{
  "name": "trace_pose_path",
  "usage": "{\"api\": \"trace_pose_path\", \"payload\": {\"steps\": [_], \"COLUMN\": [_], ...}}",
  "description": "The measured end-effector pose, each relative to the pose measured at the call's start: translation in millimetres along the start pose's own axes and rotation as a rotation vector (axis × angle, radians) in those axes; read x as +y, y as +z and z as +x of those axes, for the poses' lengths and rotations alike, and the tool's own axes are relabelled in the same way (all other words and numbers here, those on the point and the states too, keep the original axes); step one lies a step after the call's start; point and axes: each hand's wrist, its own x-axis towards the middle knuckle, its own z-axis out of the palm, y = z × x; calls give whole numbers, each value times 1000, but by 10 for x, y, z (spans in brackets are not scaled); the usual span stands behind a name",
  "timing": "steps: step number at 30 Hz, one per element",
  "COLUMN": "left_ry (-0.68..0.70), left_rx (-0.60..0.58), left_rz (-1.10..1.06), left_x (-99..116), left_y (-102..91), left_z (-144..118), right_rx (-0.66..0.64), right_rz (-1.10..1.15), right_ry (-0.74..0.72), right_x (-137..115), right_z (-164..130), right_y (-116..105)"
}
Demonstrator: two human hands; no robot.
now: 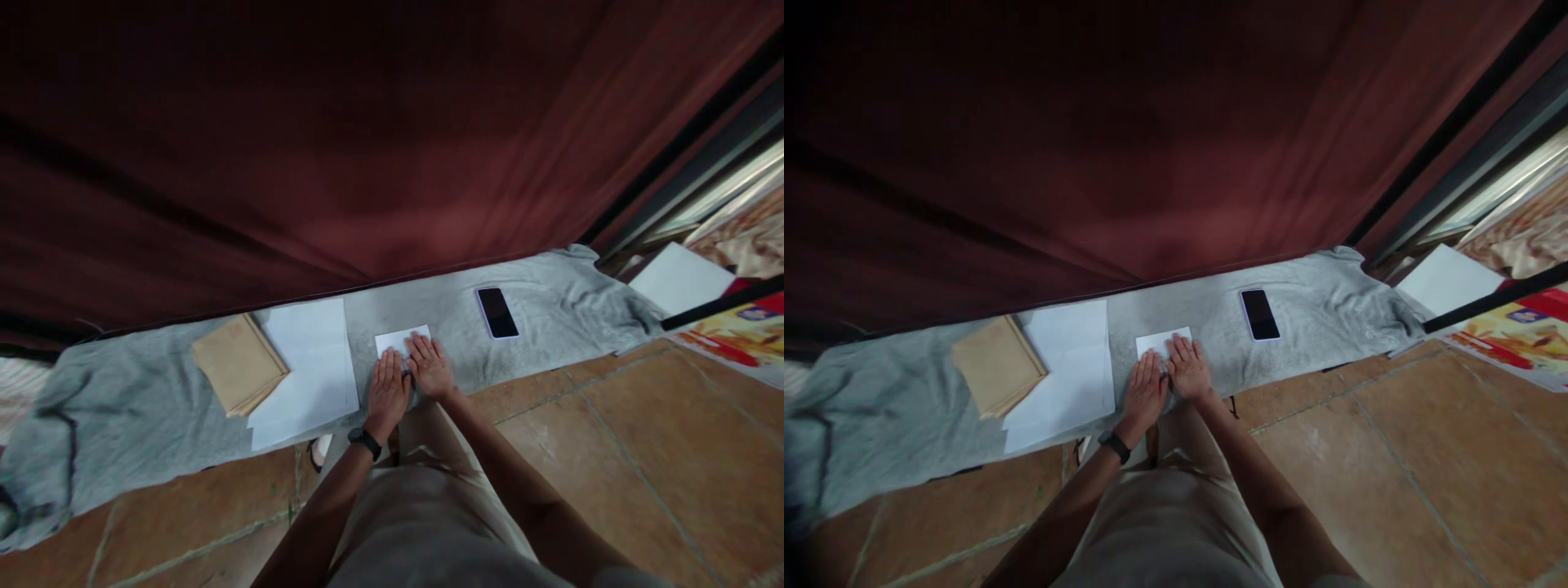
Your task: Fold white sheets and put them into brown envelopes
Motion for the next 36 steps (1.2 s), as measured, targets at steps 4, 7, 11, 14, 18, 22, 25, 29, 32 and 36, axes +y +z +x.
{"api": "trace_pose_path", "payload": {"steps": [4, 7, 11, 14, 18, 22, 25, 29, 32, 36], "left_ry": [0, 1, -7, 1, 11, 6, -3, -11, -74, -252], "left_rx": [-1, 4, 14, 20, 30, 38, 50, 28, -2, 32], "left_rz": [8, 9, 4, 7, 6, -16, -31, -81, -229, -744], "left_x": [-25, -43, -77, -103, -122, -120, -116, -128, -124, -38], "left_y": [-25, -47, -66, -68, -63, -56, -43, -50, -156, -471], "left_z": [-66, -111, -172, -200, -200, -187, -192, -200, -136, 121], "right_rx": [35, 53, 66, 64, 49, -14, -33, -43, -43, 171], "right_rz": [-14, -13, -5, -4, 21, 42, 143, 286, 370, 444], "right_ry": [76, 118, 172, 209, 287, 466, 554, 590, 555, 410], "right_x": [72, 122, 198, 229, 183, 84, 63, 112, 86, -157], "right_z": [-34, -59, -111, -130, -76, 53, 152, 240, 266, 230], "right_y": [6, -4, -40, -92, -211, -334, -381, -419, -526, -833]}}
